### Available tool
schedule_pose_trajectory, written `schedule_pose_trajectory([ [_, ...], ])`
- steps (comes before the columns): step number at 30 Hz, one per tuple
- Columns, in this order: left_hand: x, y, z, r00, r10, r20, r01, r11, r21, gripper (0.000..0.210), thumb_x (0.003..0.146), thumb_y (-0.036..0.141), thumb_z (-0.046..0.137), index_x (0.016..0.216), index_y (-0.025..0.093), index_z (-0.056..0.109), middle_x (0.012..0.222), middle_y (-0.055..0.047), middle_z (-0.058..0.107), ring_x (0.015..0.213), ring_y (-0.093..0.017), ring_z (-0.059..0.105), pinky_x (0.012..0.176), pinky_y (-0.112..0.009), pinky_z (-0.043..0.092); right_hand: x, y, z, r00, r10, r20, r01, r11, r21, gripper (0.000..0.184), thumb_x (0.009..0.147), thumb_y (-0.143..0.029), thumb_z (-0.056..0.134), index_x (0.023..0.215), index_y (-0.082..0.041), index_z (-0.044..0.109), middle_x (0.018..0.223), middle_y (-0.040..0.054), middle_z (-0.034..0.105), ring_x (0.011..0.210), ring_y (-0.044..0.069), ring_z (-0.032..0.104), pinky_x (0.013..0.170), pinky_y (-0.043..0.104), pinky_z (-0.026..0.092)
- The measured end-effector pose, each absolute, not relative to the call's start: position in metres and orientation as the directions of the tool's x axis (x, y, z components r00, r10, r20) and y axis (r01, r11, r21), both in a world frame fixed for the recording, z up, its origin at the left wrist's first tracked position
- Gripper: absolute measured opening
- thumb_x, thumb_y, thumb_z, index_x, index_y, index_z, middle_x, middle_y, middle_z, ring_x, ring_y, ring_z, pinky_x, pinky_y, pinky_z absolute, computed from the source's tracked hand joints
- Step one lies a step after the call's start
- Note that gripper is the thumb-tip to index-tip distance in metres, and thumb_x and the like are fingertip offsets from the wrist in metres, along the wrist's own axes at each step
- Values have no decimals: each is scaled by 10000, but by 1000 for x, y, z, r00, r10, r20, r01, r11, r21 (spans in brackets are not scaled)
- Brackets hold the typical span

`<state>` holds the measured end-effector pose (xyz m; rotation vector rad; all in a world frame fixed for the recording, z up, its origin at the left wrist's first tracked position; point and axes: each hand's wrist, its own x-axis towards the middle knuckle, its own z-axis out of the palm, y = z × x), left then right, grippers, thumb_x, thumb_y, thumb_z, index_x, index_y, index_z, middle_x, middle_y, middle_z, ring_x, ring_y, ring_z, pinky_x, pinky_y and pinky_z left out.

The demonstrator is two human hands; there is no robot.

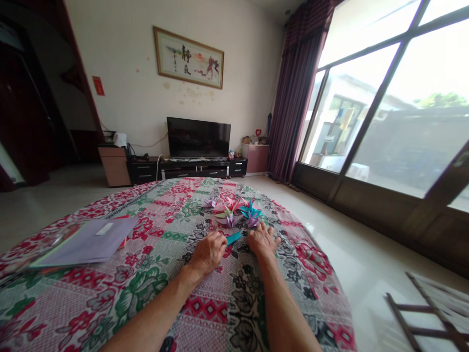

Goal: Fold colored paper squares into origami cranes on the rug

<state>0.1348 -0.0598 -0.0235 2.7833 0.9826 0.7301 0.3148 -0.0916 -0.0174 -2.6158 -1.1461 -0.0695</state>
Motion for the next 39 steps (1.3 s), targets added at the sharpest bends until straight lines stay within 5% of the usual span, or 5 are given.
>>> schedule_pose_trajectory([
  [7,135,-61,-20,679,625,386,575,-779,248,193,878,227,405,861,206,596,889,-32,592,886,-158,522,812,-258,395,312,-87,-13,702,694,161,706,-646,-291,395,792,-265,329,1091,-206,580,1265,91,498,1154,273,414,917,504,308],
  [13,135,-59,-20,675,627,388,575,-777,257,183,871,212,413,854,206,594,878,-32,590,883,-156,521,806,-255,392,309,-89,-16,704,653,278,710,-638,-300,495,767,-250,369,1248,-218,480,1378,71,387,1243,259,330,964,461,284],
  [21,136,-59,-24,650,629,426,566,-775,282,189,877,229,405,849,214,591,870,-24,596,871,-154,524,792,-252,391,306,-91,-11,725,531,439,686,-612,-394,404,763,-236,426,1122,-143,585,1166,127,563,1099,258,473,912,368,341],
  [25,135,-57,-18,566,706,426,649,-700,297,208,882,194,373,868,197,581,892,-46,591,899,-163,524,780,-257,392,299,-92,-11,559,743,368,821,-433,-372,337,812,-172,364,886,-210,690,1002,49,655,913,170,580,847,243,380],
  [39,124,-41,-19,354,824,441,738,-536,409,212,880,198,360,814,196,562,846,-49,606,857,-164,559,759,-252,398,281,-64,-17,371,891,261,926,-334,-175,510,752,-62,398,1235,-190,497,1358,59,445,1178,210,429,920,282,332],
])
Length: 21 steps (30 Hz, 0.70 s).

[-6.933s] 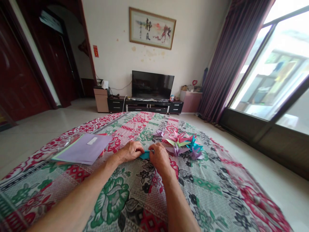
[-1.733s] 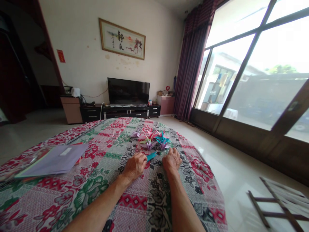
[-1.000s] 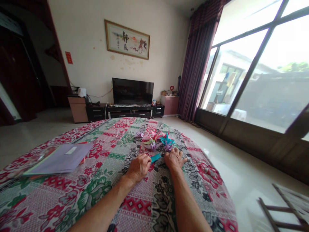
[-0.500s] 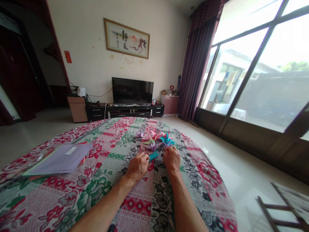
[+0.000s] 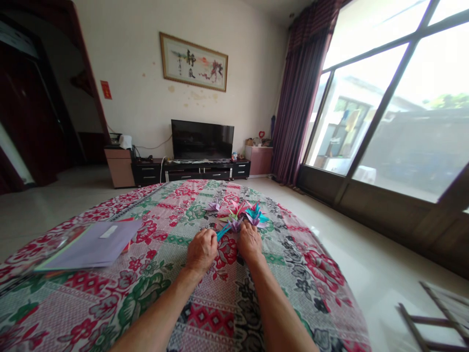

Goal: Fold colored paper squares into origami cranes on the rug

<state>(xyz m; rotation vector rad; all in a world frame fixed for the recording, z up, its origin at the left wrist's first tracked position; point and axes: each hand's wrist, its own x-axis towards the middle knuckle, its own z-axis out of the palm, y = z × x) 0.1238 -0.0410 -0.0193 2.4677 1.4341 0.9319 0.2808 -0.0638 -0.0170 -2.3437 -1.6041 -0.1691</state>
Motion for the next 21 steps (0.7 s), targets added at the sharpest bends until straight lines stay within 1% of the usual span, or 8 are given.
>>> schedule_pose_trajectory([
  [5,124,-40,-20,348,829,438,739,-530,415,208,871,185,367,805,192,565,841,-49,609,834,-159,564,742,-248,396,285,-59,-14,297,938,180,953,-280,-117,381,780,-134,410,1113,-231,568,1227,45,541,1056,235,481,811,304,379],
  [8,125,-39,-23,345,819,459,738,-539,406,197,866,186,379,798,192,564,829,-45,608,819,-157,567,728,-244,393,286,-61,-16,292,936,198,955,-275,-109,377,774,-145,419,1107,-240,569,1214,37,549,1054,237,475,799,311,375],
  [13,124,-37,-23,267,816,512,757,-506,412,206,868,189,380,777,190,565,793,-45,609,795,-156,566,715,-240,390,282,-68,-22,351,900,257,934,-318,-163,379,792,-141,396,1105,-241,584,1233,37,548,1092,231,466,841,326,347],
  [17,121,-31,-18,197,811,551,797,-460,391,216,873,195,376,775,183,568,793,-54,611,805,-163,569,702,-242,386,275,-71,-23,403,871,281,910,-349,-224,419,778,-108,381,1132,-213,578,1227,64,554,1104,232,468,854,329,334],
  [21,119,-25,-14,222,819,530,814,-455,362,210,868,187,383,772,183,570,793,-54,614,789,-160,575,675,-241,380,265,-70,-21,412,863,293,904,-348,-249,409,793,-134,369,1144,-201,568,1232,74,550,1100,250,465,842,352,332],
])
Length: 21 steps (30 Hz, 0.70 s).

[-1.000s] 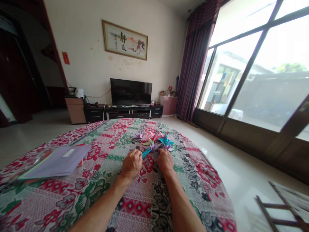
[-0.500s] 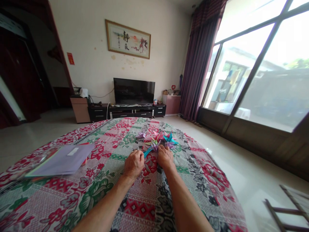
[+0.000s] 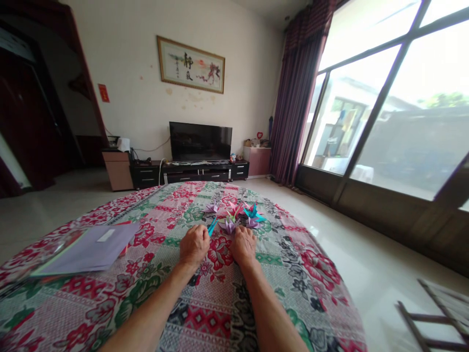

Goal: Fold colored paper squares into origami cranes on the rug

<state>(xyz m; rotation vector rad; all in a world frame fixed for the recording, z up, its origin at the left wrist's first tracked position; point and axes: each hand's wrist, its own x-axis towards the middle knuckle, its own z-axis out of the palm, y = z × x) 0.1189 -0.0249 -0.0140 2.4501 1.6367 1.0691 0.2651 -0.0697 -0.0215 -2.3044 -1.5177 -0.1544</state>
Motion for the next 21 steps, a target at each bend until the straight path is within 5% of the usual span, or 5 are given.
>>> schedule_pose_trajectory([
  [5,120,-19,-16,232,818,526,809,-463,363,204,858,185,391,769,183,574,791,-48,619,782,-163,583,665,-246,377,255,-64,-23,335,881,334,927,-244,-284,399,792,-137,390,1130,-239,576,1238,38,546,1087,231,469,842,325,331],
  [11,120,-16,-22,198,816,543,787,-462,409,209,852,175,396,755,179,580,767,-55,624,779,-162,588,688,-244,386,267,-54,-24,438,831,344,878,-313,-361,387,779,-57,356,1054,-156,608,1192,87,558,1030,197,506,841,254,343],
  [21,118,-13,-22,151,847,511,776,-421,470,190,845,181,412,758,181,581,766,-53,636,754,-152,592,681,-237,383,281,-36,-22,269,915,300,951,-203,-233,244,801,-125,406,902,-214,610,1007,48,617,980,199,515,761,270,353],
])
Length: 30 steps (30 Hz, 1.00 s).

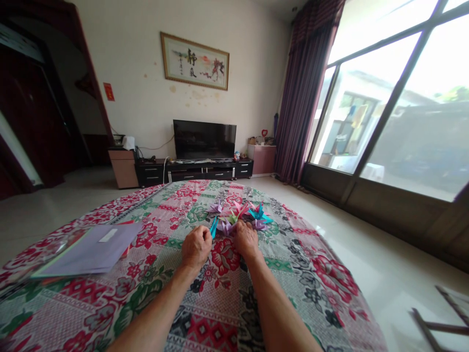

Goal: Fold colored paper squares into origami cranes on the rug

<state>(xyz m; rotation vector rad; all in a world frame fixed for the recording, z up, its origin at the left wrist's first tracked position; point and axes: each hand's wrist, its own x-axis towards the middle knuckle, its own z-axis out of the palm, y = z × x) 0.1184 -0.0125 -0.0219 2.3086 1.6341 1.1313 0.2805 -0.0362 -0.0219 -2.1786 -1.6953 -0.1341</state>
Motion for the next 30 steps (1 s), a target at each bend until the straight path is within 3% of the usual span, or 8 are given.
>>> schedule_pose_trajectory([
  [5,120,-14,-24,175,858,483,774,-423,472,179,840,186,420,766,181,584,765,-49,639,745,-154,594,668,-241,378,285,-31,-22,235,936,261,963,-188,-192,221,798,-141,421,923,-197,595,1011,67,613,969,204,514,756,274,346],
  [16,125,-11,-24,203,859,469,790,-427,441,195,842,185,406,771,182,588,794,-55,642,776,-158,598,688,-243,381,265,-54,-25,269,917,294,940,-183,-287,318,802,-80,367,1016,-227,552,1031,46,609,1035,182,487,782,297,298],
  [25,120,-2,-20,130,876,465,795,-372,480,200,831,185,420,759,175,607,763,-67,663,704,-165,611,640,-252,370,243,-54,-17,162,947,278,951,-74,-301,391,776,-50,364,1051,-237,570,1095,39,612,1084,183,457,810,298,297],
  [30,116,4,-24,50,872,487,749,-355,559,186,811,176,441,747,170,615,741,-68,675,686,-159,612,645,-242,375,250,-51,-21,356,883,305,904,-243,-353,365,782,-71,370,996,-197,638,1035,79,617,989,192,512,804,271,335],
])
